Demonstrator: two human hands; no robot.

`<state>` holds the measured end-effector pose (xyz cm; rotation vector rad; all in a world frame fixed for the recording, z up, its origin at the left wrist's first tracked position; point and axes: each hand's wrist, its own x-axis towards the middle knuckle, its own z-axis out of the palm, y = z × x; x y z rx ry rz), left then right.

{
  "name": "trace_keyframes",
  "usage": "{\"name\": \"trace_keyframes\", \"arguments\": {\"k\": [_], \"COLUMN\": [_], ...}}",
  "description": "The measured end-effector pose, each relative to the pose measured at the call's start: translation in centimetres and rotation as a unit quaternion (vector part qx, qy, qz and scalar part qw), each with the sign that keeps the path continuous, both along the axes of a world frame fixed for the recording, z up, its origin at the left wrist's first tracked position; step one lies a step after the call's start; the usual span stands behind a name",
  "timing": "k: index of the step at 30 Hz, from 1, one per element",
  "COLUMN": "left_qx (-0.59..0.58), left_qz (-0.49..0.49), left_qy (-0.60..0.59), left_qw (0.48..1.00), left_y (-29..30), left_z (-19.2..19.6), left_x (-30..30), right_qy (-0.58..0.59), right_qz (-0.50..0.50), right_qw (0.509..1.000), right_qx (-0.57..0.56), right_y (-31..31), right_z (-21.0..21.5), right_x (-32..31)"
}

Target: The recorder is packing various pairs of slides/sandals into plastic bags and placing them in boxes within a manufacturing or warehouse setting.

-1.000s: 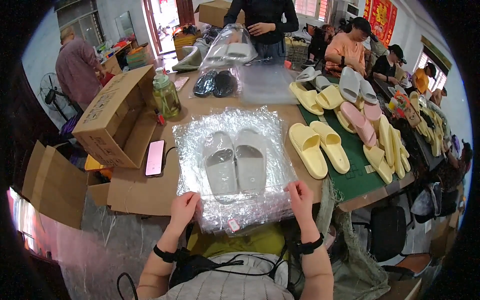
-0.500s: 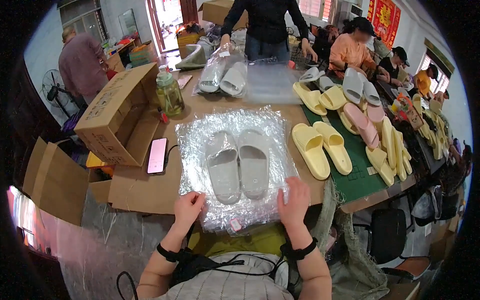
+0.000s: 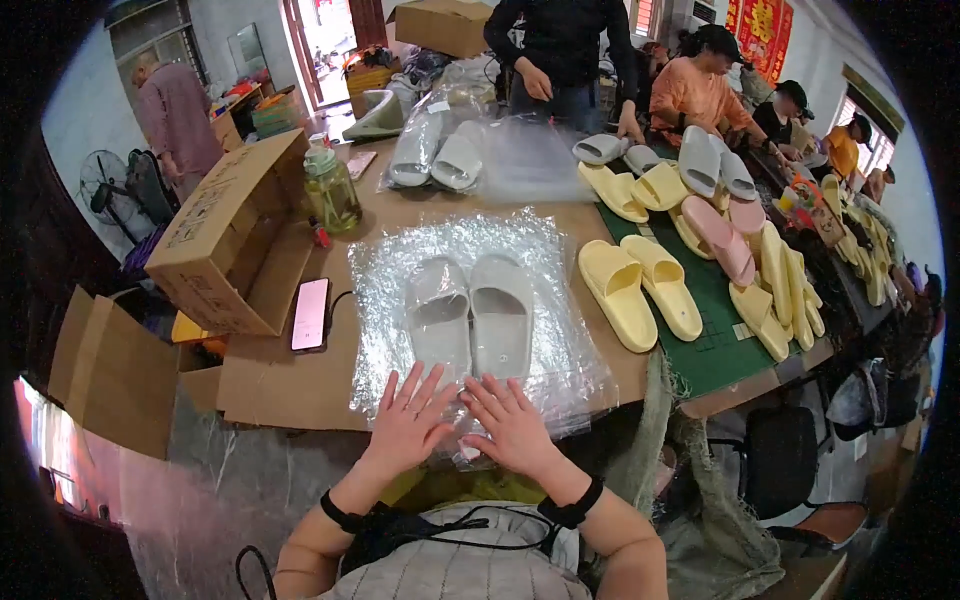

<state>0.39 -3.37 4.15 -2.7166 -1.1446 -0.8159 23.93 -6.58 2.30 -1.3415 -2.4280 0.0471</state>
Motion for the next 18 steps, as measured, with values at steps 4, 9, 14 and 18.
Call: {"name": "trace_keyframes", "arguments": {"k": [4, 9, 14, 18], "left_qx": [-0.106, -0.122, -0.106, -0.117], "left_qz": [-0.003, 0.003, 0.005, 0.006], "left_qy": [0.034, 0.028, 0.029, 0.025], "left_qw": [0.994, 0.992, 0.994, 0.993], "left_y": [1.0, 1.0, 1.1, 1.1], "left_z": [-3.1, -3.5, -3.7, -3.8], "left_x": [-0.1, 0.2, -0.1, -0.1], "right_qy": [0.026, 0.078, 0.022, 0.011], "right_qz": [-0.007, -0.113, -0.203, -0.254], "right_qw": [0.999, 0.99, 0.979, 0.966], "right_qx": [-0.026, -0.037, -0.008, 0.037], "right_y": [0.2, -0.4, -1.4, -1.6], "right_z": [-0.7, -1.1, -1.7, -0.3], "right_x": [0.8, 4.0, 6.8, 5.7]}}
